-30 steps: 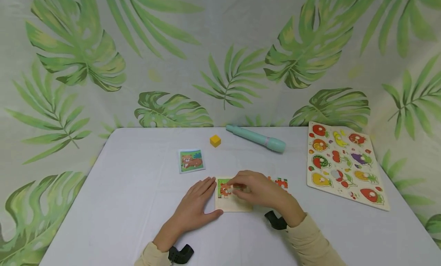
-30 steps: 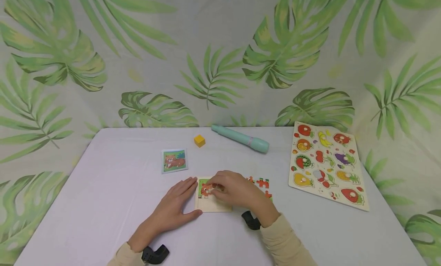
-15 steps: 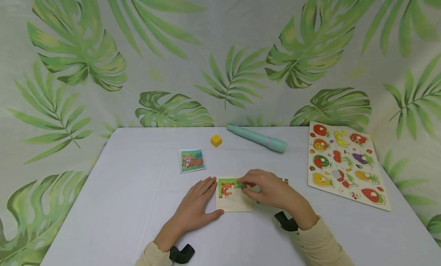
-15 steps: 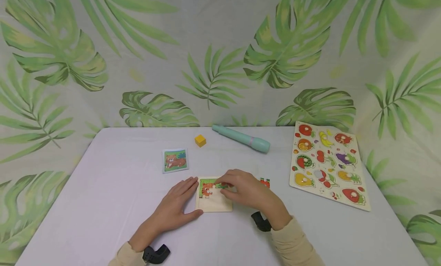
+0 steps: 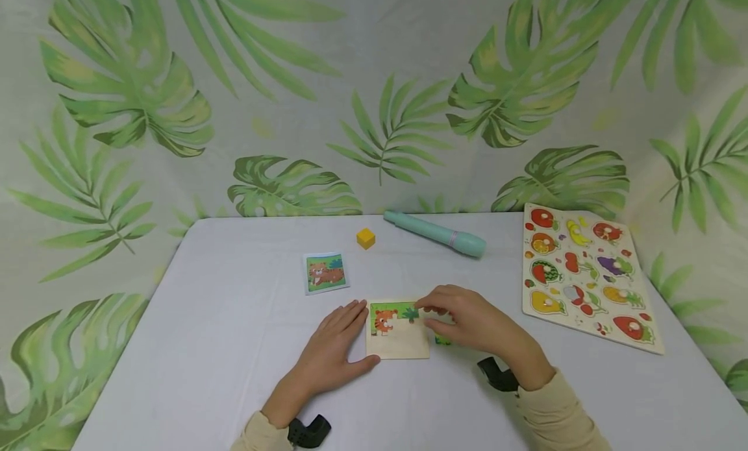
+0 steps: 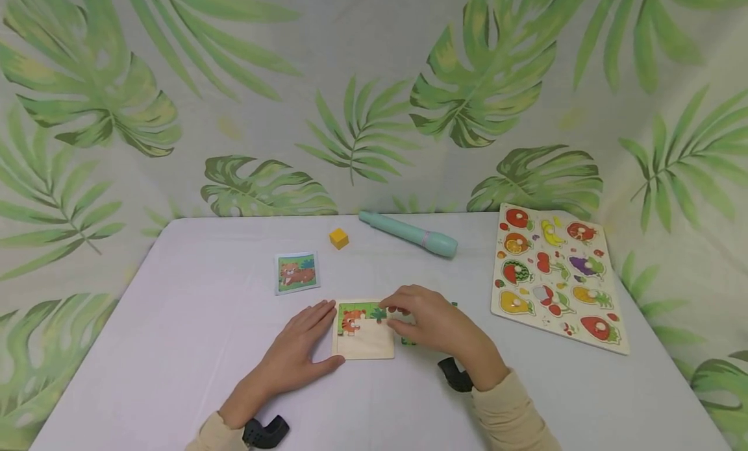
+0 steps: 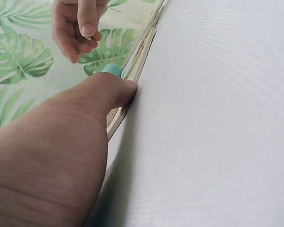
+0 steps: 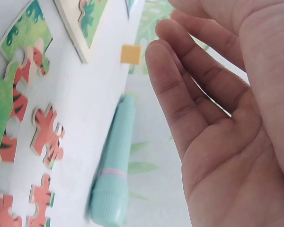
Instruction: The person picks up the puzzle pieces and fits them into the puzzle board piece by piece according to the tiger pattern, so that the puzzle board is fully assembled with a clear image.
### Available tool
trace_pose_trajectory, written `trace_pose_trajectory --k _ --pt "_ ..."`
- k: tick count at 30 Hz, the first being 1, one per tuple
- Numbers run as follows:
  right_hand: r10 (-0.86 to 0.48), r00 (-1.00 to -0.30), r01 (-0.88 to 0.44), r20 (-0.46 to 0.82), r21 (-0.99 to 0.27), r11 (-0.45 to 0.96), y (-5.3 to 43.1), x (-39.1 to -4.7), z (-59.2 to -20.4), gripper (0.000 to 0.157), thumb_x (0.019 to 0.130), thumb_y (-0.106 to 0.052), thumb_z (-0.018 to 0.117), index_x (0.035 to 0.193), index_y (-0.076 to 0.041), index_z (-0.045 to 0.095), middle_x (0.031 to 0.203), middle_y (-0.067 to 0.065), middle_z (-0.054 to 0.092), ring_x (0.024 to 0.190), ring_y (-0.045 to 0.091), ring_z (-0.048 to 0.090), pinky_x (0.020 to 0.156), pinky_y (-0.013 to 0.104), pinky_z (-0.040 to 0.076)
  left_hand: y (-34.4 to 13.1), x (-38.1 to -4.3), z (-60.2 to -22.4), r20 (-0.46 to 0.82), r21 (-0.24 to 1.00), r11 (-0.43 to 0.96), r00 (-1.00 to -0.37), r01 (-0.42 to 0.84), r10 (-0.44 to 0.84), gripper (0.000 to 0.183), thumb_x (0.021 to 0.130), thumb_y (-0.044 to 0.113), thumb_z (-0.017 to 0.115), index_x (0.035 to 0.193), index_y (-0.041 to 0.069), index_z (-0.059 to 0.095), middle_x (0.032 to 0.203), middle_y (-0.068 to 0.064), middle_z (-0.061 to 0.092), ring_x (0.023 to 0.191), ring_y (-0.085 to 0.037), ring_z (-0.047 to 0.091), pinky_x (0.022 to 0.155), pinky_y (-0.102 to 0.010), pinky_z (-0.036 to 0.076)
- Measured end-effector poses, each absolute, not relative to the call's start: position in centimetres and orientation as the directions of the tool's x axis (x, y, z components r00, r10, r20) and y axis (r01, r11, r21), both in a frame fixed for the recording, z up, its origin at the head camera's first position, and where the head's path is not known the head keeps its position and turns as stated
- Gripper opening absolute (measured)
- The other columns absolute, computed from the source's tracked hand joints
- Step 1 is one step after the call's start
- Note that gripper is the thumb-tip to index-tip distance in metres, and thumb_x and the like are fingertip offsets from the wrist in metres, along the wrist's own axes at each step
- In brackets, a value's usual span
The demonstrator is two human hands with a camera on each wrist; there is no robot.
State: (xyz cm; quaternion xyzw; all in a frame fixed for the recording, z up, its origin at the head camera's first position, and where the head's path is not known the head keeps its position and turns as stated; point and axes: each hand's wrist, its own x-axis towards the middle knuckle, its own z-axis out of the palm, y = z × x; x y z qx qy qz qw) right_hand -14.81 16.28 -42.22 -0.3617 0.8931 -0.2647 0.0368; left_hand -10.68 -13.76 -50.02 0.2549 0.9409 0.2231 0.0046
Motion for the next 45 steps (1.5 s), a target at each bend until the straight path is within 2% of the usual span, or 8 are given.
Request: trace_pose_trajectory --k 6,12,17,22,29,37,45 --pt "-0.652 -0.751 -0.607 0.107 -0.500 0.618 17.2 -14.9 -42.2 0.028 0.094 -0.015 0.076 0.122 -0.011 0.074 0.101 -0.006 0.069 0.085 0.015 0.061 0.071 0.023 0.054 -13.7 -10.6 -50.0 0.110 0.429 0.769 -0.872 0.474 0.477 0.091 0.092 0.058 0.068 0.159 0.004 0.038 0.168 -0.007 0.033 0.157 -0.023 0.026 0.129 -0.042 0.023" --pt "-0.634 -0.766 -0.590 0.106 -0.507 0.628 18.1 -15.1 -42.4 0.030 0.093 -0.014 0.077 0.123 -0.009 0.073 0.101 -0.002 0.069 0.085 0.016 0.060 0.072 0.026 0.055 -13.7 -10.6 -50.0 0.110 0.427 0.770 -0.872 0.474 0.476 0.091 0.092 0.059 0.068 0.159 0.004 0.038 0.168 -0.007 0.032 0.157 -0.022 0.026 0.129 -0.042 0.023" --pt "-0.613 -0.782 -0.575 0.109 -0.504 0.644 18.9 -15.4 -42.7 0.031 0.092 -0.011 0.077 0.123 -0.008 0.073 0.105 0.002 0.071 0.089 0.018 0.063 0.076 0.034 0.059 -13.7 -10.6 -50.0 0.113 0.433 0.766 -0.872 0.474 0.475 0.091 0.092 0.057 0.069 0.158 0.004 0.039 0.168 -0.007 0.033 0.157 -0.022 0.027 0.129 -0.042 0.024" --pt "-0.590 -0.802 -0.549 0.096 -0.508 0.664 19.6 -15.6 -42.8 0.033 0.092 -0.011 0.077 0.124 -0.007 0.072 0.108 0.004 0.072 0.090 0.018 0.065 0.078 0.032 0.059 -13.7 -10.6 -50.0 0.113 0.437 0.765 -0.873 0.473 0.475 0.091 0.092 0.057 0.069 0.158 0.004 0.039 0.168 -0.007 0.033 0.157 -0.022 0.027 0.129 -0.042 0.023" --pt "-0.560 -0.826 -0.507 0.062 -0.517 0.690 20.2 -15.9 -43.0 0.036 0.091 -0.012 0.079 0.125 -0.006 0.072 0.109 0.004 0.072 0.092 0.019 0.064 0.081 0.038 0.060 -13.7 -10.6 -50.0 0.107 0.429 0.772 -0.875 0.469 0.472 0.091 0.092 0.058 0.069 0.158 0.004 0.039 0.168 -0.006 0.033 0.157 -0.021 0.027 0.129 -0.042 0.023" --pt "-0.539 -0.842 -0.483 0.034 -0.492 0.724 21.0 -16.4 -44.0 0.040 0.090 -0.014 0.081 0.127 -0.006 0.071 0.114 0.004 0.072 0.099 0.019 0.065 0.087 0.038 0.059 -13.7 -10.6 -50.0 0.114 0.419 0.772 -0.871 0.478 0.477 0.090 0.092 0.058 0.069 0.158 0.004 0.040 0.168 -0.007 0.034 0.156 -0.022 0.028 0.129 -0.042 0.024" --pt "-0.526 -0.850 -0.460 0.004 -0.491 0.740 21.6 -16.7 -44.6 0.041 0.090 -0.015 0.081 0.128 -0.006 0.070 0.121 0.008 0.072 0.108 0.025 0.066 0.095 0.048 0.057 -13.7 -10.6 -50.0 0.120 0.422 0.770 -0.871 0.479 0.476 0.089 0.092 0.057 0.069 0.158 0.004 0.041 0.167 -0.007 0.034 0.156 -0.023 0.029 0.128 -0.042 0.025"
